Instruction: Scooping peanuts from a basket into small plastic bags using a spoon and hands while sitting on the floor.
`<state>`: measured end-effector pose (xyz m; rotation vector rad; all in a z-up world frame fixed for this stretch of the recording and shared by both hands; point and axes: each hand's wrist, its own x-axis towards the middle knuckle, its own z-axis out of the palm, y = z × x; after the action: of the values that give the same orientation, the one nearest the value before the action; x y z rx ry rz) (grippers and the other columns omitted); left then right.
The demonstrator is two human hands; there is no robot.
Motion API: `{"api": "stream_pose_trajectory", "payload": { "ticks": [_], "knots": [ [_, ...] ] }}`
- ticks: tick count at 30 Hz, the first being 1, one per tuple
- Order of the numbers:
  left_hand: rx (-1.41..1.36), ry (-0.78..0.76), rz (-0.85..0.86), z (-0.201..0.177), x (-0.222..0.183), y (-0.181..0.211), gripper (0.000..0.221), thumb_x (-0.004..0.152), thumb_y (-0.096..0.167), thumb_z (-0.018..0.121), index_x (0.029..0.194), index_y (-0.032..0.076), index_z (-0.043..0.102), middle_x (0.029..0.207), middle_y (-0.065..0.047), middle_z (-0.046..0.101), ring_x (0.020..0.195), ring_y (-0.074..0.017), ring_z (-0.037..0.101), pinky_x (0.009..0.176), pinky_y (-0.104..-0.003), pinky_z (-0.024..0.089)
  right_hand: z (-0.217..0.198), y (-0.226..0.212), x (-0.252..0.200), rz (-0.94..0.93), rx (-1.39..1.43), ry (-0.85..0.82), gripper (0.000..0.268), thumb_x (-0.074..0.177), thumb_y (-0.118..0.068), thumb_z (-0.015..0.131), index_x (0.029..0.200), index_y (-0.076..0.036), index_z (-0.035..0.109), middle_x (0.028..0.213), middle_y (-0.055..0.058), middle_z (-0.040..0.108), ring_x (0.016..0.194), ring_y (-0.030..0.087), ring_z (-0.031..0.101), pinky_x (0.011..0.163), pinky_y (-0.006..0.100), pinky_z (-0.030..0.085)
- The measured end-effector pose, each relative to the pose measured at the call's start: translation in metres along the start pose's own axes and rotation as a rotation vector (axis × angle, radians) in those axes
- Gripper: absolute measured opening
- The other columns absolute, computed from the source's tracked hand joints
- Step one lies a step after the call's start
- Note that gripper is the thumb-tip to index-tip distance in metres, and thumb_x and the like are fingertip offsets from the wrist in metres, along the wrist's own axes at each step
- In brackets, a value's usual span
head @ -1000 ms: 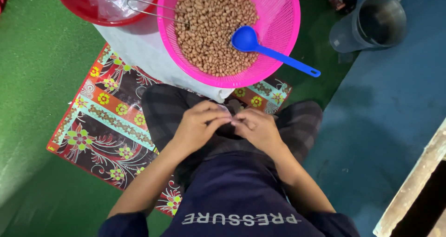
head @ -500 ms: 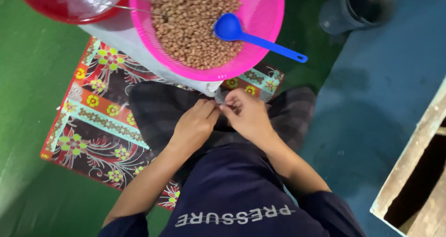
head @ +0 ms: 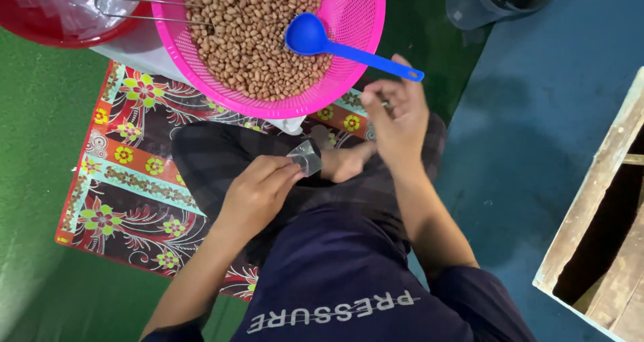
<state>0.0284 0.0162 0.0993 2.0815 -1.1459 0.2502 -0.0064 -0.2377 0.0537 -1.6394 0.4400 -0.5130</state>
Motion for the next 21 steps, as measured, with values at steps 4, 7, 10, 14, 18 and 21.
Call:
{"api": "stream_pose_trajectory", "payload": {
  "ticks": [4, 7, 10, 14, 18, 21],
  "knots": [
    [-0.119, 0.084, -0.057, -0.018, 0.004, -0.007, 0.01, 0.094, 0.016, 0.077, 0.099, 0.007, 0.079, 0.096, -0.005, 0.074, 0.086, -0.0224, 0.072, 0.077, -0.03, 0.059, 0.007, -0.019, 0.022, -0.132, 0.055, 0.005, 0.044, 0.097, -0.002, 0.076, 0.136, 0.005, 0.057, 0.094, 0.018, 0.072, 0.078, 0.018, 0.068, 0.063, 0.026, 0.059],
    [-0.121, 0.093, -0.163, -0.046, 0.022, 0.002, 0.011, 0.089, 0.007, 0.079, 0.099, 0.003, 0.077, 0.098, -0.009, 0.074, 0.085, -0.0243, 0.07, 0.076, -0.032, 0.056, 0.021, -0.042, 0.031, -0.119, 0.13, 0.011, 0.033, 0.098, -0.003, 0.074, 0.128, 0.006, 0.063, 0.093, 0.013, 0.069, 0.076, 0.013, 0.063, 0.062, 0.023, 0.053],
    [-0.036, 0.138, -0.268, -0.066, 0.035, 0.003, 0.016, 0.085, -0.002, 0.082, 0.1, -0.004, 0.075, 0.102, -0.015, 0.072, 0.087, -0.0277, 0.068, 0.076, -0.035, 0.054, 0.034, -0.059, 0.04, -0.177, -0.012, -0.023, 0.028, 0.103, -0.006, 0.067, 0.129, 0.004, 0.064, 0.091, 0.005, 0.063, 0.074, 0.009, 0.052, 0.065, 0.021, 0.045],
    [0.039, 0.273, -0.288, -0.086, 0.052, -0.003, 0.018, 0.087, -0.007, 0.083, 0.103, -0.008, 0.075, 0.107, -0.018, 0.071, 0.091, -0.0301, 0.069, 0.08, -0.036, 0.056, 0.04, -0.101, 0.043, -0.588, -0.472, -0.197, 0.024, 0.1, 0.003, 0.058, 0.123, 0.006, 0.064, 0.106, 0.019, 0.064, 0.084, 0.031, 0.059, 0.077, 0.039, 0.049],
    [0.145, 0.391, -0.037, -0.085, 0.056, -0.042, 0.009, 0.098, 0.01, 0.082, 0.101, 0.003, 0.079, 0.096, -0.013, 0.072, 0.088, -0.0313, 0.072, 0.081, -0.038, 0.059, 0.03, -0.066, 0.048, -0.861, -0.627, -0.164, 0.026, 0.109, -0.022, 0.056, 0.119, -0.009, 0.076, 0.098, 0.007, 0.071, 0.089, 0.027, 0.072, 0.085, 0.037, 0.058],
    [0.197, 0.348, -0.007, -0.086, 0.067, -0.048, 0.006, 0.1, 0.004, 0.076, 0.104, 0.0, 0.075, 0.098, -0.017, 0.068, 0.09, -0.0343, 0.07, 0.077, -0.04, 0.059, 0.024, -0.061, 0.039, -0.797, -0.495, -0.193, 0.025, 0.107, -0.02, 0.059, 0.118, -0.005, 0.076, 0.099, 0.011, 0.072, 0.089, 0.031, 0.072, 0.083, 0.039, 0.058]
  ]
}}
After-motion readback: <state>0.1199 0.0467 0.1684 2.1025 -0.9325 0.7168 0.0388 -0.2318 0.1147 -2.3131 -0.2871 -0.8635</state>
